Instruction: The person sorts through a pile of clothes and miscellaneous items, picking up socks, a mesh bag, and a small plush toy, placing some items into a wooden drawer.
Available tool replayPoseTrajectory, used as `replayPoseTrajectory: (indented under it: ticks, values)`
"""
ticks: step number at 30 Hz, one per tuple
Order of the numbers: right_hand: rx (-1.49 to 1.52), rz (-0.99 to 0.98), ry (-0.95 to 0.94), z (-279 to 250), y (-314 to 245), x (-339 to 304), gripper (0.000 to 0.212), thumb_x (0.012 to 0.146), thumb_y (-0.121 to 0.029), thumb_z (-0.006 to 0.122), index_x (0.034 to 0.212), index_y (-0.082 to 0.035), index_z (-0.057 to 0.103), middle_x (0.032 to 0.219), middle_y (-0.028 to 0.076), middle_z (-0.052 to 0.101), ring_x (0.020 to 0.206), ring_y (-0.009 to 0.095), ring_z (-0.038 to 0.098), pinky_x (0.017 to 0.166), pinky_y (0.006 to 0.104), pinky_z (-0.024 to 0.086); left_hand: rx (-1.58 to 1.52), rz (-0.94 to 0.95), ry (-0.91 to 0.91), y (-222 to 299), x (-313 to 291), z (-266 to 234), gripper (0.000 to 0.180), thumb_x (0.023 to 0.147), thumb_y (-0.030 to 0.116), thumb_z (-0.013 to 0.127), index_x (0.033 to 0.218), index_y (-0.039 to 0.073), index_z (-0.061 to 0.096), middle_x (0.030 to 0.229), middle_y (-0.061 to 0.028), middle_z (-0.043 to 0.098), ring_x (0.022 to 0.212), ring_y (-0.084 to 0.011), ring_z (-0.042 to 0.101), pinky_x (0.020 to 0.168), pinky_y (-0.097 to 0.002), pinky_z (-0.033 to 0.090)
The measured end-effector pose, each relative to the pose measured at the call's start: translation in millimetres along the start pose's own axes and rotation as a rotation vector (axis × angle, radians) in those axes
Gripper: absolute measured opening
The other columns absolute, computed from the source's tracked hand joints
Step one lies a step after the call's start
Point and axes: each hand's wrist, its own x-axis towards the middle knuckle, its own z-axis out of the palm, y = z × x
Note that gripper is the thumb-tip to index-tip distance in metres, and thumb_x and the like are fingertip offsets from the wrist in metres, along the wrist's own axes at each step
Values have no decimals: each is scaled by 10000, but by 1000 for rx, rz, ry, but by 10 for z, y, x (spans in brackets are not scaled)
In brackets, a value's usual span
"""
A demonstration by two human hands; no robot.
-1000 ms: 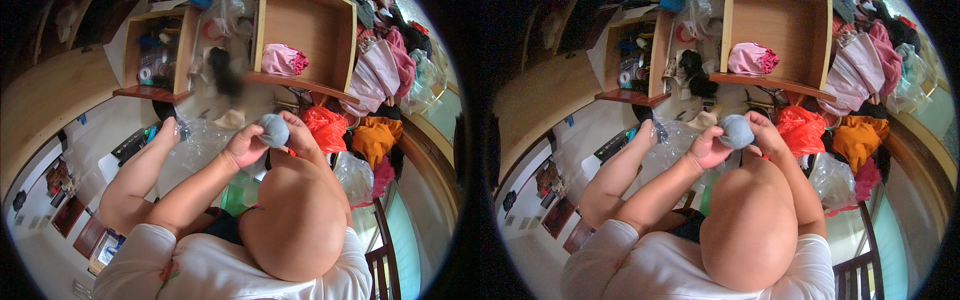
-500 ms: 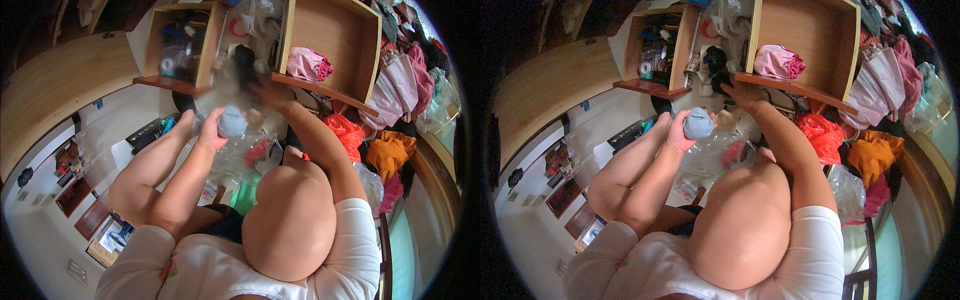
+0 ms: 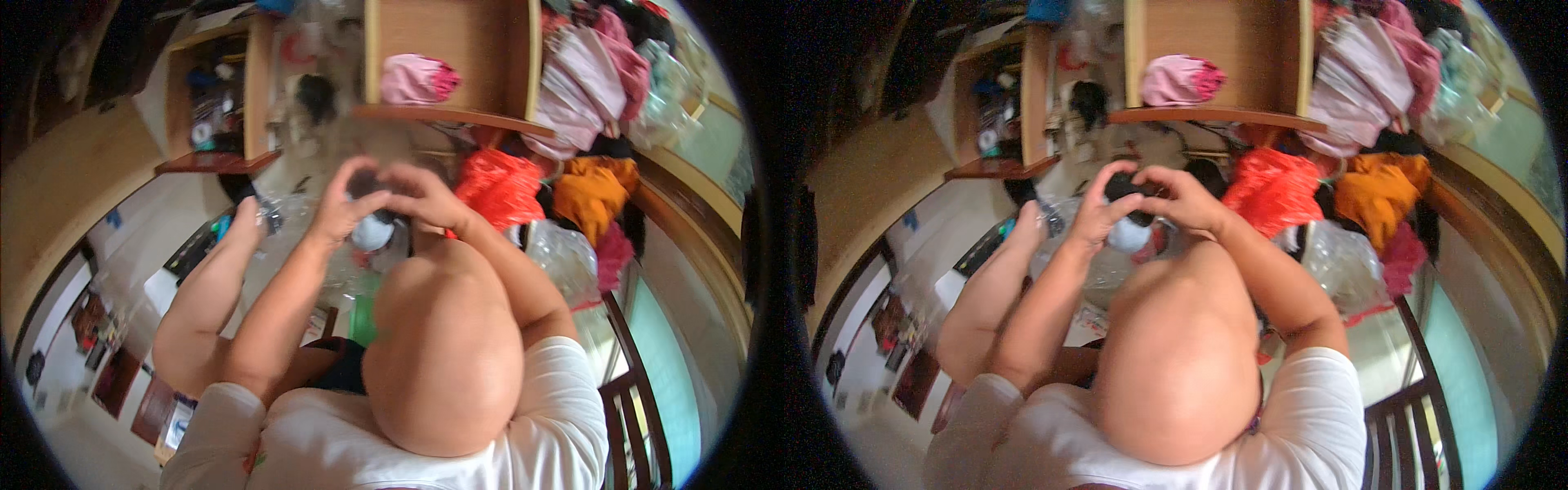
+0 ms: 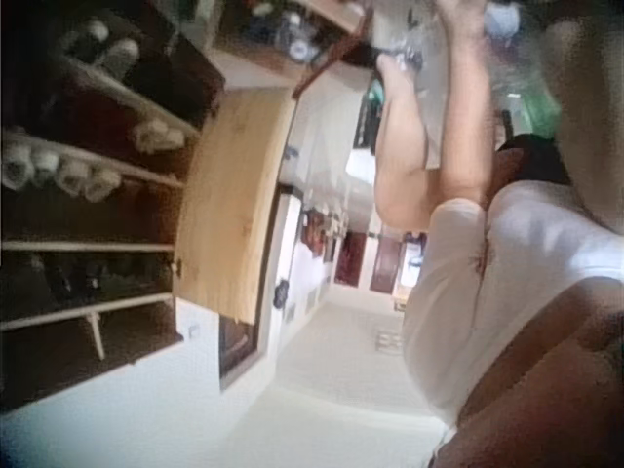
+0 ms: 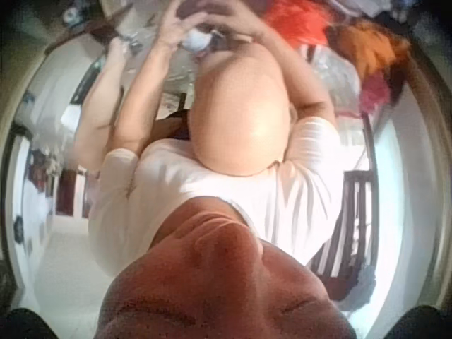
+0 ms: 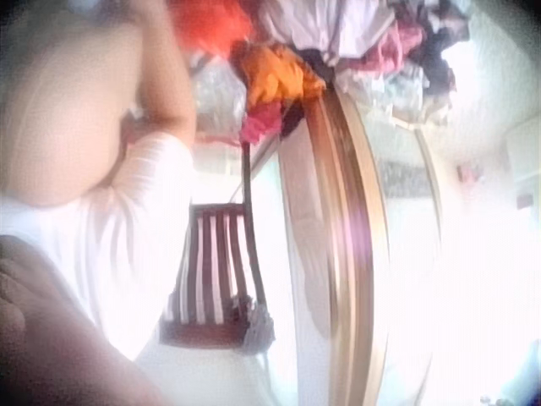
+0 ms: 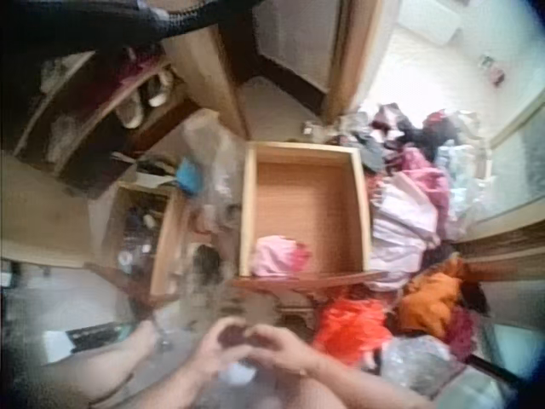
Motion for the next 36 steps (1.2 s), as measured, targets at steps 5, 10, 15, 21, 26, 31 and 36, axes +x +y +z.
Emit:
replayPoseTrajectory:
  ticks: [5, 10, 15, 21, 26, 31, 36]
  values:
    - [-1120, -109, 412, -511, -115, -528, 549, 647, -260, 753, 1134, -100, 557, 1133, 160, 561, 1076, 325, 504, 900, 426, 408, -18, -134, 151, 0, -139, -139, 271, 713, 30, 634, 964, 81, 546, 861, -11, 568, 787, -120, 555, 715, -248, 458]
    - [-1428, 608, 583, -1342, 115, -1372, 288, 692, -165, 637, 979, -135, 647, 1033, 152, 600, 1025, 283, 553, 904, 384, 410, 62, -159, 52, 77, -200, -456, 455, 692, 30, 620, 1130, 85, 510, 867, -8, 568, 789, -102, 546, 725, -239, 449]
    - [44, -484, 1259, -1712, -173, -1694, 104, 882, -95, 537, 928, -4, 556, 861, 42, 591, 727, 109, 557, 662, 234, 464, 496, -155, -89, 268, -276, -559, 775, 640, 59, 651, 1354, 106, 352, 978, -43, 569, 864, -137, 534, 818, -257, 422]
    - [-324, -345, 1260, -1706, -287, -2042, 155, 832, -10, 507, 961, 0, 591, 883, 35, 604, 758, 105, 567, 681, 247, 476, 1022, -233, -473, 96, -285, -219, 982, 573, 226, 697, 1418, 190, 199, 1175, -180, 554, 1055, -309, 552, 871, -353, 435]
    - [-1070, 679, -285, -1032, -220, -1754, 291, 728, -212, 628, 978, -65, 652, 895, 121, 655, 845, 278, 619, 732, 345, 480, 1355, -531, -639, -68, -254, 175, 1053, 569, 315, 718, 1427, 207, 117, 1168, -198, 552, 1050, -340, 545, 864, -395, 448]
    - [-1038, 421, 622, -1567, -169, -1128, 313, 819, -277, 583, 1061, -79, 606, 882, 149, 655, 739, 250, 646, 670, 354, 498, 1502, -484, -590, -429, -241, -8, 723, 612, 321, 699, 1246, 120, 414, 1103, -155, 585, 1008, -312, 566, 855, -408, 450]
    - [-1572, 594, 999, -1873, 323, -537, 292, 886, -250, 427, 1166, -202, 496, 955, 134, 571, 829, 295, 604, 659, 427, 505, 1478, -345, -465, -291, -234, -141, 593, 624, 309, 678, 1153, 121, 486, 1104, -107, 587, 1024, -304, 556, 851, -404, 448]
